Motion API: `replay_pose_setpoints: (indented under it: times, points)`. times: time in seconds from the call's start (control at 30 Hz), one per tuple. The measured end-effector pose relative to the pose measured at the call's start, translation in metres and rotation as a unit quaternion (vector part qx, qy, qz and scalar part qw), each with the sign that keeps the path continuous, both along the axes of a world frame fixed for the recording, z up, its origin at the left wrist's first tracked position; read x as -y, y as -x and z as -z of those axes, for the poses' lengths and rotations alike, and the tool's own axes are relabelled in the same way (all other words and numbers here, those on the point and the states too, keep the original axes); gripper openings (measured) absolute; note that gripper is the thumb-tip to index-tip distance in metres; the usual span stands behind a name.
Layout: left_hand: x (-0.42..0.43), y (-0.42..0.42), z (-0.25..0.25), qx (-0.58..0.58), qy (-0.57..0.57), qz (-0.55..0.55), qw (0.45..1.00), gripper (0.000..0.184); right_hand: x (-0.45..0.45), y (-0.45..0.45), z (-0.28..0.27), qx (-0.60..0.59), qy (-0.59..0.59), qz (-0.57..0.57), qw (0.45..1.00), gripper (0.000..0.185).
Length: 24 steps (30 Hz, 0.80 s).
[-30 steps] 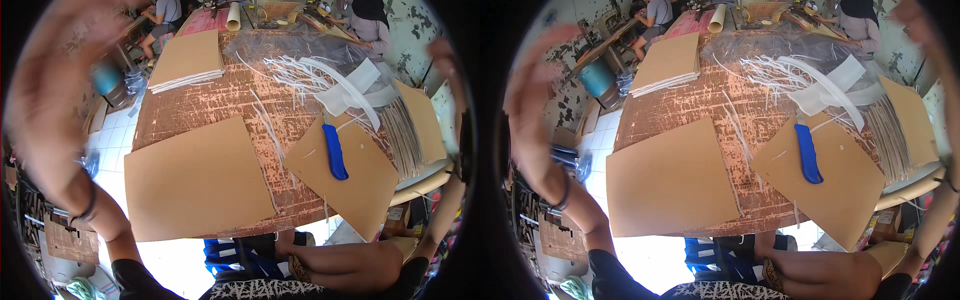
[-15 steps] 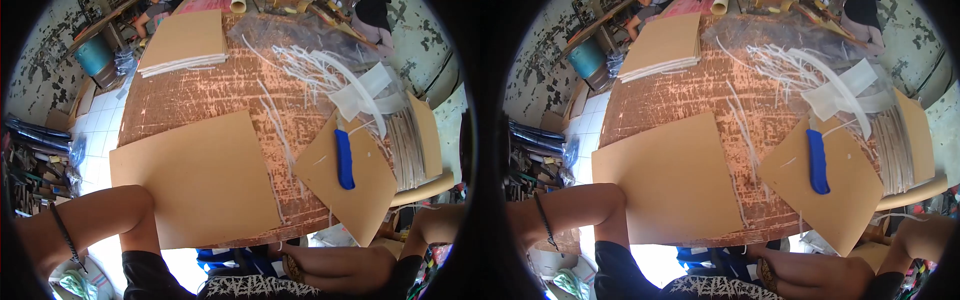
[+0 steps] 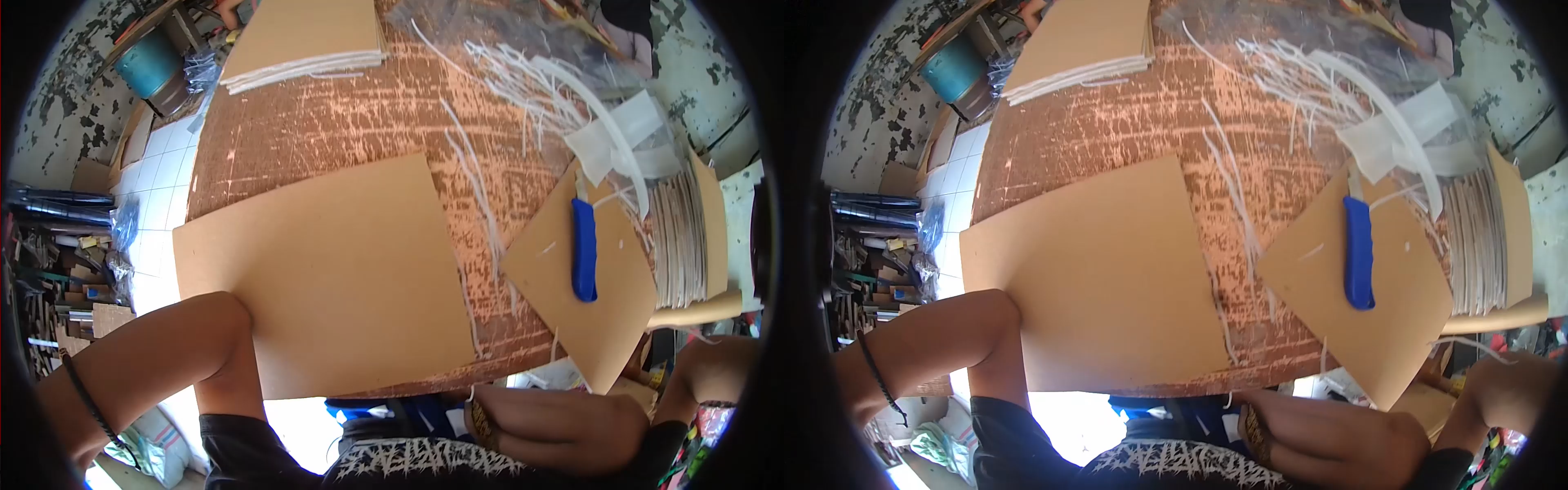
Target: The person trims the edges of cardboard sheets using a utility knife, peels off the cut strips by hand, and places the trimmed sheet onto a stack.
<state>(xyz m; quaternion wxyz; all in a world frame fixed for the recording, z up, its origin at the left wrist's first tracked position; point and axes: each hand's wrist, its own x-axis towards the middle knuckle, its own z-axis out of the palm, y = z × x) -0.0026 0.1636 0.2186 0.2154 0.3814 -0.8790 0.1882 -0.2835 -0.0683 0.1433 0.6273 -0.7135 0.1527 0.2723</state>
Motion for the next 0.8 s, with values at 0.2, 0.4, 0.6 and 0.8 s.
replay_pose_setpoints:
  times: [0.2,0.4,0.6,0.8]
  points:
    - [-0.005,-0.001,-0.001,-0.010,-0.012,-0.002,1.000,0.033,-0.001,-0.006,-0.010,-0.009,0.006,0.000,1.000,0.057]
    - [-0.013,0.004,0.005,-0.001,-0.019,-0.004,1.000,0.030,-0.006,-0.020,-0.026,-0.037,0.034,0.003,0.999,0.057]
    - [-0.019,0.005,0.011,0.000,-0.018,0.002,1.000,0.027,0.017,-0.008,-0.023,0.067,0.106,-0.017,0.992,0.045]
    - [-0.023,0.008,0.013,-0.003,-0.018,0.015,1.000,0.024,0.064,-0.017,0.004,0.361,0.474,-0.088,0.798,0.034]
